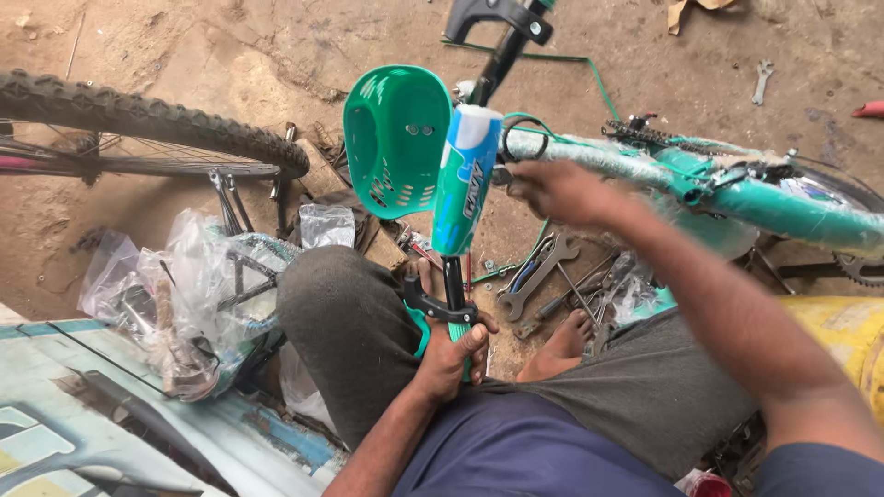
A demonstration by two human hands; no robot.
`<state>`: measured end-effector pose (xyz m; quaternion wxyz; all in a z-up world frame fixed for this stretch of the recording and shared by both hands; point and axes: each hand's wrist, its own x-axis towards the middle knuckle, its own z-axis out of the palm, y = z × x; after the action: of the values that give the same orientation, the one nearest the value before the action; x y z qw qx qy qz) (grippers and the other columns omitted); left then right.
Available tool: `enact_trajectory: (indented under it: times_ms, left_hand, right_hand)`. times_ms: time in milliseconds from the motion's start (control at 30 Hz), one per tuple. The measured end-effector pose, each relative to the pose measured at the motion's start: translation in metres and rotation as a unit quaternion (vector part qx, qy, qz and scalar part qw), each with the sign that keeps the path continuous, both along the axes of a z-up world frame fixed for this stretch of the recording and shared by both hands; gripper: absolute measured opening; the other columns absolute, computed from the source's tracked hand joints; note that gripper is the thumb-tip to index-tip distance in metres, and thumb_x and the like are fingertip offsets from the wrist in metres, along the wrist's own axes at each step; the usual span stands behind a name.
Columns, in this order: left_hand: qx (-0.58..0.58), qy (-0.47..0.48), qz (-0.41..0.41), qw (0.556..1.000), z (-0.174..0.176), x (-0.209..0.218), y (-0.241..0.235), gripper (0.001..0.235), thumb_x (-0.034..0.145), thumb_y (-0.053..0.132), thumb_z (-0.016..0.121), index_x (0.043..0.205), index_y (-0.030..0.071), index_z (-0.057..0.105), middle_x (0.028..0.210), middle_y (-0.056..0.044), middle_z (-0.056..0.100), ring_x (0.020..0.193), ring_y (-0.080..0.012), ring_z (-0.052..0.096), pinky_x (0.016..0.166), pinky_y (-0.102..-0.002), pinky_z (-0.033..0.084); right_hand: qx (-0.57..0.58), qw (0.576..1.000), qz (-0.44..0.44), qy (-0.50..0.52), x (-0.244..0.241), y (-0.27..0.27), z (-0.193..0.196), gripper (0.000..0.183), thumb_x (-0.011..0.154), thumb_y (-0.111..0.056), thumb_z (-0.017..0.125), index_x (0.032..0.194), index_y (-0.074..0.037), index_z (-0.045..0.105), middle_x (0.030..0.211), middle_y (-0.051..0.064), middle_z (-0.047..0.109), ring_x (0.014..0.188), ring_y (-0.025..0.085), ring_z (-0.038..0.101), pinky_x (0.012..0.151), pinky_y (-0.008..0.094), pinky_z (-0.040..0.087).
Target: The person assembles a bicycle by attaching the handlebars and a front basket to the frame. They use a wrench to tighten the bolts securing the basket and handlebars to the stem.
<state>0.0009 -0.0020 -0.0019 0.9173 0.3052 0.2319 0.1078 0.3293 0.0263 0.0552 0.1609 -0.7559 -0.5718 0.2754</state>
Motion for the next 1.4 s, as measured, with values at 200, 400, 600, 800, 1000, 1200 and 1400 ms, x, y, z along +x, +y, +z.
enact_trajectory:
  times_ms: [200,400,600,800,1000,1200,1400]
  left_hand:
    - [-0.015,0.012,0.0,1.0,-0.011,-0.004,-0.003,0.044,0.092,0.038,0.077,0.106,-0.001,0.063,0.06,-0.002,0.05,0.043,-0.0128,0.049,0.04,-0.027,0.043]
    - [0.0,0.015,0.001,1.0,-0.004,-0.002,-0.001,0.036,0.092,0.031,0.077,0.104,0.0,0.063,0.062,-0.002,0.052,0.043,-0.0119,0.05,0.039,-0.027,0.042]
    - [0.049,0.048,0.027,0.997,0.0,-0.002,-0.007,0.036,0.087,0.028,0.078,0.104,0.001,0.063,0.067,-0.002,0.059,0.045,-0.0123,0.055,0.038,-0.028,0.045]
    - [0.008,0.025,0.025,0.999,-0.008,-0.001,-0.004,0.034,0.09,0.027,0.079,0.104,-0.001,0.064,0.062,-0.003,0.055,0.042,-0.0124,0.051,0.038,-0.027,0.043]
    - [-0.01,0.025,-0.019,0.999,-0.009,-0.005,0.001,0.034,0.092,0.028,0.077,0.105,-0.001,0.064,0.058,-0.003,0.053,0.043,-0.0128,0.051,0.041,-0.028,0.044]
    - [-0.012,-0.001,-0.047,0.999,-0.009,-0.007,0.005,0.039,0.09,0.031,0.079,0.106,0.0,0.064,0.06,-0.003,0.054,0.046,-0.0134,0.053,0.044,-0.028,0.045]
    - [-0.018,0.024,-0.019,0.999,-0.004,-0.003,0.003,0.038,0.088,0.028,0.08,0.107,-0.001,0.064,0.066,-0.003,0.057,0.049,-0.0138,0.055,0.044,-0.029,0.046]
  right_hand:
    - [0.203,0.931,-0.305,0.017,-0.107,-0.016,-0.056,0.03,0.104,-0.035,0.066,0.115,-0.009,0.073,0.084,0.016,0.07,0.068,0.026,0.064,0.063,0.042,0.049]
    - [0.137,0.952,-0.241,0.132,-0.077,-0.032,-0.031,0.03,0.105,-0.038,0.063,0.107,-0.01,0.075,0.077,0.013,0.068,0.065,0.017,0.059,0.059,0.037,0.047]
    - [0.025,0.994,0.038,-0.098,0.005,0.003,0.025,0.027,0.094,-0.041,0.072,0.109,-0.019,0.078,0.095,0.011,0.076,0.086,0.034,0.073,0.076,0.045,0.057]
    - [0.077,0.989,0.01,-0.128,-0.017,-0.011,0.018,0.029,0.095,-0.04,0.071,0.113,-0.017,0.076,0.09,0.013,0.075,0.082,0.035,0.072,0.071,0.047,0.054]
    - [0.255,0.939,-0.165,-0.162,-0.074,-0.032,-0.021,0.024,0.102,-0.033,0.069,0.11,-0.011,0.072,0.089,0.016,0.071,0.081,0.035,0.068,0.071,0.045,0.051]
    - [-0.132,0.985,-0.003,0.11,-0.012,-0.003,0.016,0.028,0.099,-0.034,0.066,0.103,-0.007,0.071,0.068,0.006,0.069,0.063,0.021,0.067,0.06,0.037,0.051]
    - [-0.362,0.857,0.028,0.366,0.01,0.039,-0.012,0.027,0.091,-0.028,0.065,0.112,-0.013,0.074,0.064,0.004,0.066,0.054,0.016,0.064,0.05,0.033,0.05]
